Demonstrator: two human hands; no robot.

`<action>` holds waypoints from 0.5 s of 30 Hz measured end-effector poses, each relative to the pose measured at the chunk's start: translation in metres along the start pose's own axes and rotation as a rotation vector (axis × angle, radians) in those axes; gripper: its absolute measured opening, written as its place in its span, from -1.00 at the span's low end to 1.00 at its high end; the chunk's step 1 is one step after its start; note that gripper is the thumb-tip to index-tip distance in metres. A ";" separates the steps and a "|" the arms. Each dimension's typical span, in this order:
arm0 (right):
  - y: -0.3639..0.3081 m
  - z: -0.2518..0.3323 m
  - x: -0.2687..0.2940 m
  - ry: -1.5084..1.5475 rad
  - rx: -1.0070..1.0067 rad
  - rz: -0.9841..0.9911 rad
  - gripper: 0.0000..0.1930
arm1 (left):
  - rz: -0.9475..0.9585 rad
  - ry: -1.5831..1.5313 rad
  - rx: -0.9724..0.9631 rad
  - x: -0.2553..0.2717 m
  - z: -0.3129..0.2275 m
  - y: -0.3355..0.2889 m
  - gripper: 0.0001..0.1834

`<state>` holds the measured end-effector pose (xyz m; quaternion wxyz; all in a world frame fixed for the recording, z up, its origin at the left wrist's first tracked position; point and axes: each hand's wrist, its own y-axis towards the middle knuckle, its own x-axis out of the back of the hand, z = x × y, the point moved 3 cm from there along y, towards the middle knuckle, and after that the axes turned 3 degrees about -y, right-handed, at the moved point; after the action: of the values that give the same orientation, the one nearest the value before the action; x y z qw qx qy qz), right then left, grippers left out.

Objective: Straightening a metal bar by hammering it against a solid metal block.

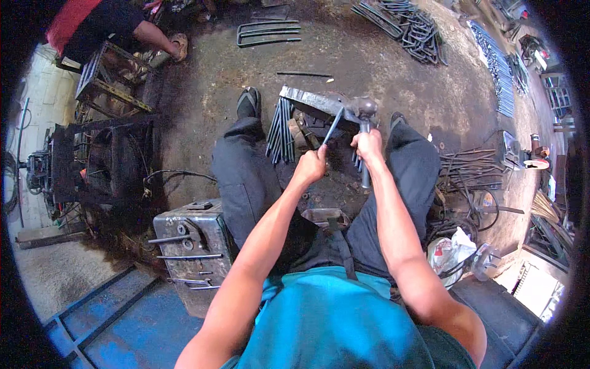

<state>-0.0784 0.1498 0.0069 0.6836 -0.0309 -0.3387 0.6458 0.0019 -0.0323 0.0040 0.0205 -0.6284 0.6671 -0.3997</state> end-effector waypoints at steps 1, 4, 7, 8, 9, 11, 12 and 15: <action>-0.007 0.001 -0.004 0.133 -0.032 0.036 -0.87 | -0.015 -0.007 -0.017 0.003 0.002 -0.004 -0.27; -0.030 0.017 -0.003 0.309 -0.051 0.089 -0.86 | -0.039 0.000 0.009 0.001 0.006 -0.005 -0.25; -0.052 0.046 0.007 0.405 0.002 0.103 -0.83 | -0.042 0.020 -0.005 0.002 0.005 -0.006 -0.27; -0.061 0.064 0.013 0.493 0.110 0.146 -0.84 | -0.057 0.043 -0.009 0.004 0.005 -0.005 -0.31; -0.072 0.078 0.022 0.575 0.210 0.188 -0.84 | -0.053 0.038 0.000 0.005 -0.001 -0.006 -0.31; -0.078 0.108 0.033 0.639 0.421 0.154 -0.79 | -0.050 -0.003 -0.032 0.009 -0.018 -0.012 -0.30; -0.076 0.107 0.037 0.558 0.478 0.152 -0.79 | -0.023 0.004 -0.009 0.005 -0.018 -0.015 -0.29; -0.054 0.090 0.010 0.500 0.369 0.178 -0.78 | -0.066 0.037 0.006 0.003 0.001 -0.004 -0.27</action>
<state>-0.0776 0.1142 0.1066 0.6806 -0.0937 -0.0335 0.7258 0.0054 -0.0355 0.0071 -0.0031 -0.6426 0.6449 -0.4137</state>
